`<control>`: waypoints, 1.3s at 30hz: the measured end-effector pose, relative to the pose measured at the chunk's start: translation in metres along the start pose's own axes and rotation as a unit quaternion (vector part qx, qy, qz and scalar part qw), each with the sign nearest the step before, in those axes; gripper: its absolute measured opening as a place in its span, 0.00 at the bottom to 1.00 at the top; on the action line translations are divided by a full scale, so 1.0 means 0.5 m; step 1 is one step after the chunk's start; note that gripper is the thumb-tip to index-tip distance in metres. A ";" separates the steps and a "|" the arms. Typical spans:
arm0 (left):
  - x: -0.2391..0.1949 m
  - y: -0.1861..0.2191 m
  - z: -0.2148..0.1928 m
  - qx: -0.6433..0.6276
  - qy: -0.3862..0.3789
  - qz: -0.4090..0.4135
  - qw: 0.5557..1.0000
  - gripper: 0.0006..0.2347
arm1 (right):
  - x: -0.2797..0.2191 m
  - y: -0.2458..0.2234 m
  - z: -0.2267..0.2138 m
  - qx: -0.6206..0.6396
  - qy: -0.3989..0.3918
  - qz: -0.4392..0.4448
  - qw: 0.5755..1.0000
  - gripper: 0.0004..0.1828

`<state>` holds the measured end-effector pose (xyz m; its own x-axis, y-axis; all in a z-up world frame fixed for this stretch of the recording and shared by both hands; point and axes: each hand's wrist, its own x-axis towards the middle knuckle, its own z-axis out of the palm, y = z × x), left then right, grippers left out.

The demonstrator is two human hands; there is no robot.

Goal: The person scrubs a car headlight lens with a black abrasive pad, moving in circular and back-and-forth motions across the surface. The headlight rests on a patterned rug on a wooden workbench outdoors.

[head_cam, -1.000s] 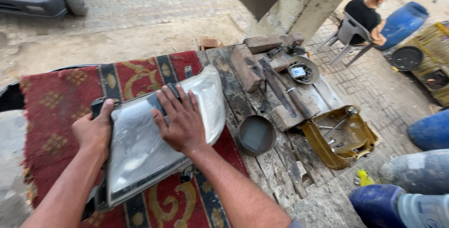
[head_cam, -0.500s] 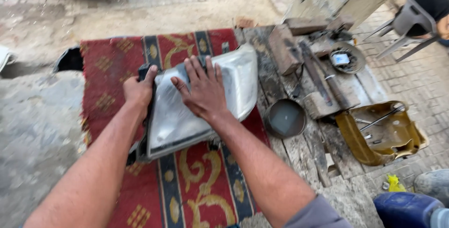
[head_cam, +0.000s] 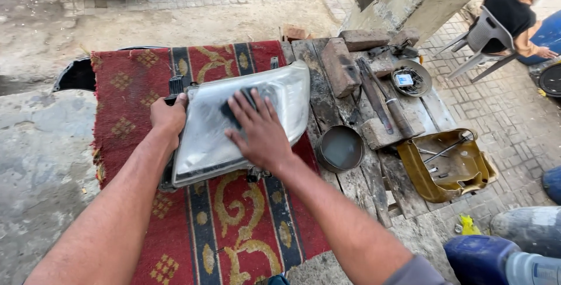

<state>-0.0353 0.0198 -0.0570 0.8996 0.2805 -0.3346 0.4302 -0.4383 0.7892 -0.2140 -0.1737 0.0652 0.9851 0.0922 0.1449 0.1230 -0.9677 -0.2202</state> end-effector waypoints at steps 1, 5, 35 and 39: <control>-0.022 0.001 -0.004 0.001 0.002 -0.003 1.000 0.18 | -0.018 -0.006 -0.005 0.003 -0.002 -0.002 1.000 0.37; -0.033 0.003 -0.014 0.014 0.005 -0.001 1.000 0.22 | 0.009 0.031 -0.001 -0.028 0.022 0.015 0.999 0.35; -0.032 0.036 -0.025 0.150 -0.064 0.033 0.986 0.26 | 0.068 -0.058 0.032 0.003 0.028 -0.011 1.000 0.37; -0.046 0.035 -0.047 0.142 -0.087 0.001 0.986 0.25 | 0.055 0.100 0.004 0.039 -0.011 0.155 0.987 0.39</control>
<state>-0.0504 0.0259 -0.0233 0.8894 0.1397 -0.4353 0.4092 -0.6679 0.6217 -0.1804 -0.2192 0.0564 0.9793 -0.1992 0.0372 -0.1767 -0.9292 -0.3245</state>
